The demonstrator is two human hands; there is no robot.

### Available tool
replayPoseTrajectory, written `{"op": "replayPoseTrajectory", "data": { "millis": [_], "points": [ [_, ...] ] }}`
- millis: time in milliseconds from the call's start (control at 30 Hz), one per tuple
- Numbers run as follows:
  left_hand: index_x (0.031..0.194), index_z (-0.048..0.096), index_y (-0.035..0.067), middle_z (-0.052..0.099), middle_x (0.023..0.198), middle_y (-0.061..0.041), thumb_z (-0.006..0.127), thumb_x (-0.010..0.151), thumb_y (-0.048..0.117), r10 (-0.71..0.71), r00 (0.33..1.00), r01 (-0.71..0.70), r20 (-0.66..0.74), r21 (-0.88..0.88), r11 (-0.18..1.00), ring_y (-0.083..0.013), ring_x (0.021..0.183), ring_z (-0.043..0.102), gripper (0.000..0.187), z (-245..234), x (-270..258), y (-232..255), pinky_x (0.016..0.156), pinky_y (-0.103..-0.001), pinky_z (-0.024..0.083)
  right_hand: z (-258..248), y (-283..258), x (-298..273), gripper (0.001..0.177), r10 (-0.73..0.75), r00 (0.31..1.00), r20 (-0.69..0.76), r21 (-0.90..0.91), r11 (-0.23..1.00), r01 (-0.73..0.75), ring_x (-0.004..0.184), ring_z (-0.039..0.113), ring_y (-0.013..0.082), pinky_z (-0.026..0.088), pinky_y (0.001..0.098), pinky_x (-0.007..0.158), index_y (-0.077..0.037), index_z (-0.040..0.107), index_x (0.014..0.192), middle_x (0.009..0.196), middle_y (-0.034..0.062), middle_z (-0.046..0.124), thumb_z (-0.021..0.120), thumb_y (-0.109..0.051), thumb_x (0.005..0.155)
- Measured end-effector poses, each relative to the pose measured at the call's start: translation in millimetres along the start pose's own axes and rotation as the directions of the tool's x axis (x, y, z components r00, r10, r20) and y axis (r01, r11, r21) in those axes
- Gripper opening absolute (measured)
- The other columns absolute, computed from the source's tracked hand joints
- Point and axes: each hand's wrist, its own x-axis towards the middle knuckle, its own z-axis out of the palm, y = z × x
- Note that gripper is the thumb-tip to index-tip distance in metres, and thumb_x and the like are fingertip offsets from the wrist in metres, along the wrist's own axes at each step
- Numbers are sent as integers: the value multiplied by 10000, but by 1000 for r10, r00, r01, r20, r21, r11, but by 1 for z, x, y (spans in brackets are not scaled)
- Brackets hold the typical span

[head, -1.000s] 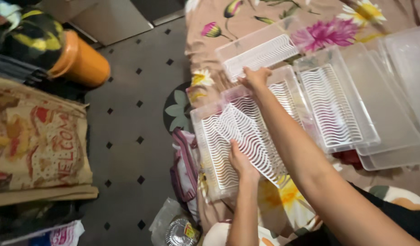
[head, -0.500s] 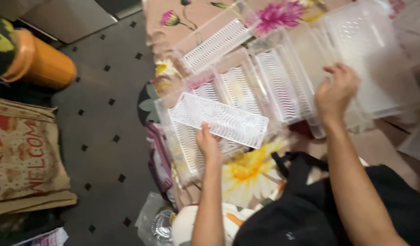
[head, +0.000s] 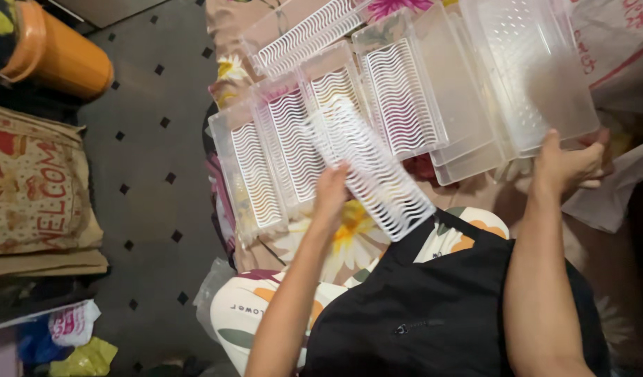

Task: The person assembles clear plastic containers by inserting white wavy inserts into the bases and then placing the lids on top. The person handles the containers one at a time, stacking the completed units on the bed.

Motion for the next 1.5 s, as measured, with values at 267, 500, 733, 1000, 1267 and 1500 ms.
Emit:
{"op": "replayPoseTrajectory", "data": {
  "millis": [267, 500, 733, 1000, 1267, 1500],
  "points": [
    [1221, 536, 15, 707, 914, -58, 551, 1027, 122, 287, 917, -307, 276, 31, 951, -122, 720, 683, 222, 122, 60, -12, 580, -272, 556, -28, -9, 6, 681, -371, 895, -247, 196, 885, 421, 1294, 512, 412, 391, 521, 1124, 143, 458, 1377, 1379, 312, 538, 692, -25, 760],
    [1234, 556, -23, 705, 1018, -230, 618, 962, 181, 12, 978, -87, 210, 355, 931, -349, 866, 677, 345, 201, 107, -2, 715, -436, 545, -45, -15, 9, 503, -88, 995, 51, 570, 821, 43, 1131, 694, 299, 588, 389, 916, 71, 527, 1376, 1322, 220, 644, 550, 20, 876],
    [1268, 543, -51, 738, 1102, -244, 678, 854, 247, 396, 914, -392, 89, 447, 804, -365, 1017, 737, 527, 218, 98, -16, 892, -433, 564, -37, 46, 55, 433, -80, 993, -83, 665, 738, 115, 1179, 732, 292, 663, 381, 895, 107, 442, 1386, 1388, 234, 570, 485, 8, 967],
    [1292, 539, -65, 631, 1172, -299, 710, 868, 339, 402, 908, -320, 119, 817, 480, -449, 989, 676, 610, 217, 69, 19, 822, -503, 556, -58, -35, 9, 350, -152, 988, -4, 805, 585, 93, 1162, 733, 289, 634, 400, 913, 40, 421, 1379, 1409, 207, 581, 522, 20, 1044],
    [1177, 721, 56, 752, 906, -165, 674, 908, 324, 455, 890, -380, 28, 597, 707, -299, 859, 740, 382, 125, 84, 4, 794, -415, 576, -92, -162, -103, 246, -552, 833, 42, 829, 485, 279, 1116, 731, 259, 663, 398, 961, 64, 645, 1371, 1298, 192, 696, 571, 116, 1143],
    [1218, 665, 29, 692, 862, -90, 559, 1007, 372, 128, 968, -71, -215, 254, 965, -233, 660, 641, 416, -102, 37, 80, 557, -349, 491, -86, -212, -258, 450, -963, 268, -8, 622, 205, 756, 1002, 714, 271, 569, 360, 864, 47, 660, 1291, 1222, 196, 724, 523, 155, 877]
  ]
}}
